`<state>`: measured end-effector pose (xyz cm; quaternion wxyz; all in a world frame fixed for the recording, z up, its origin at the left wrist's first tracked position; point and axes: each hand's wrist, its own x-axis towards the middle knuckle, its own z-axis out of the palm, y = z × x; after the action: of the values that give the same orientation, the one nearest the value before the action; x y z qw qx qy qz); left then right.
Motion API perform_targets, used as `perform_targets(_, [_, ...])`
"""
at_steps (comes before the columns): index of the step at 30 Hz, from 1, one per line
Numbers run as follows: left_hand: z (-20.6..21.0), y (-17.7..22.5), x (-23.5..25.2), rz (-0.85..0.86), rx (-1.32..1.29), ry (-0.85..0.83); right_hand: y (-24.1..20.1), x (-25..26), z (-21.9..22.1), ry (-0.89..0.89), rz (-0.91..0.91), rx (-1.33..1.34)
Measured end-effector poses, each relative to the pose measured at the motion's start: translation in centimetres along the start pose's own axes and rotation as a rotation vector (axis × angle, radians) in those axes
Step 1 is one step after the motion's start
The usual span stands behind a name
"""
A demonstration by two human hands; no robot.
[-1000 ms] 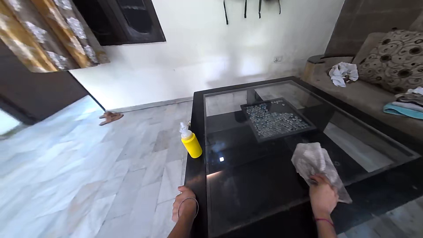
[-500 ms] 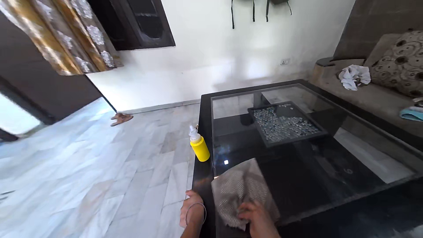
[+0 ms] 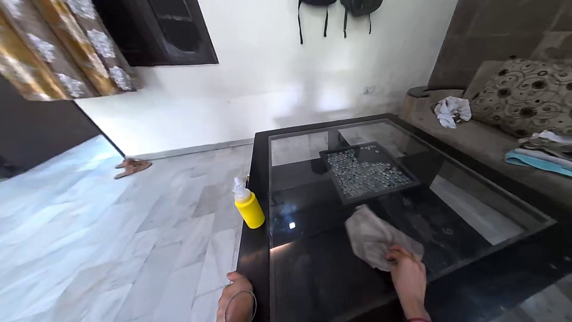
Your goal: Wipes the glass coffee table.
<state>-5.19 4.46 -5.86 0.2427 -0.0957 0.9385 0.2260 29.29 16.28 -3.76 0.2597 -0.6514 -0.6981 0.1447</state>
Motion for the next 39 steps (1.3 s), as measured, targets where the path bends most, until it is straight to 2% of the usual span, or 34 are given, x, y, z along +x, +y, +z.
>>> perform_targets(3, [0.1, 0.0, 0.2, -0.005, -0.012, 0.005, 1.1, 0.1, 0.0, 0.143, 0.136, -0.007])
perform_targets(5, [0.0, 0.1, 0.1, -0.007, -0.014, 0.008, 0.1, -0.4, 0.0, 0.095, 0.142, -0.009])
perform_targets(7, [0.0, 0.0, 0.1, -0.010, -0.009, 0.007, -1.8, -1.3, 0.1, -0.042, 0.098, 0.007])
perform_targets(9, [0.1, -0.1, 0.1, -0.005, -0.005, 0.009, -3.7, -2.5, 0.6, -0.165, -0.011, 0.061])
perform_targets(16, [0.0, 0.0, 0.1, 0.007, -0.008, 0.009, -8.8, -7.6, 2.8, -0.584, -0.577, 0.306])
perform_targets(18, [-0.3, 0.0, -0.3, 0.010, -0.001, 0.010, -9.3, -8.4, 3.3, -0.683, -0.670, 0.367])
perform_targets(21, [-0.5, 0.1, -0.8, 0.007, -0.020, 0.020, -9.0, -8.0, 3.6, -0.705, -0.717, 0.398])
perform_targets(23, [-0.4, 0.2, -0.7, -0.009, -0.039, 0.023, -8.0, -6.5, 3.3, -0.657, -0.691, 0.356])
perform_targets(26, [-0.3, 0.2, -0.5, -0.012, -0.018, 0.012, -5.7, -2.8, 2.4, -0.517, -0.500, 0.208])
perform_targets(29, [-0.6, 0.1, -1.1, -0.001, -0.019, 0.018, -2.0, 0.1, 1.3, -0.243, -0.270, 0.105])
perform_targets(33, [-0.2, 0.1, -0.5, -0.018, -0.034, 0.024, 2.6, 1.2, -0.7, 0.121, 0.091, 0.020])
perform_targets(36, [0.0, 0.0, -0.2, -0.015, -0.046, 0.019, 3.1, 0.7, -1.5, 0.146, 0.231, 0.003])
perform_targets(39, [0.0, 0.1, -0.2, -0.015, -0.048, 0.013, 0.7, -0.6, -1.0, 0.006, 0.152, -0.012])
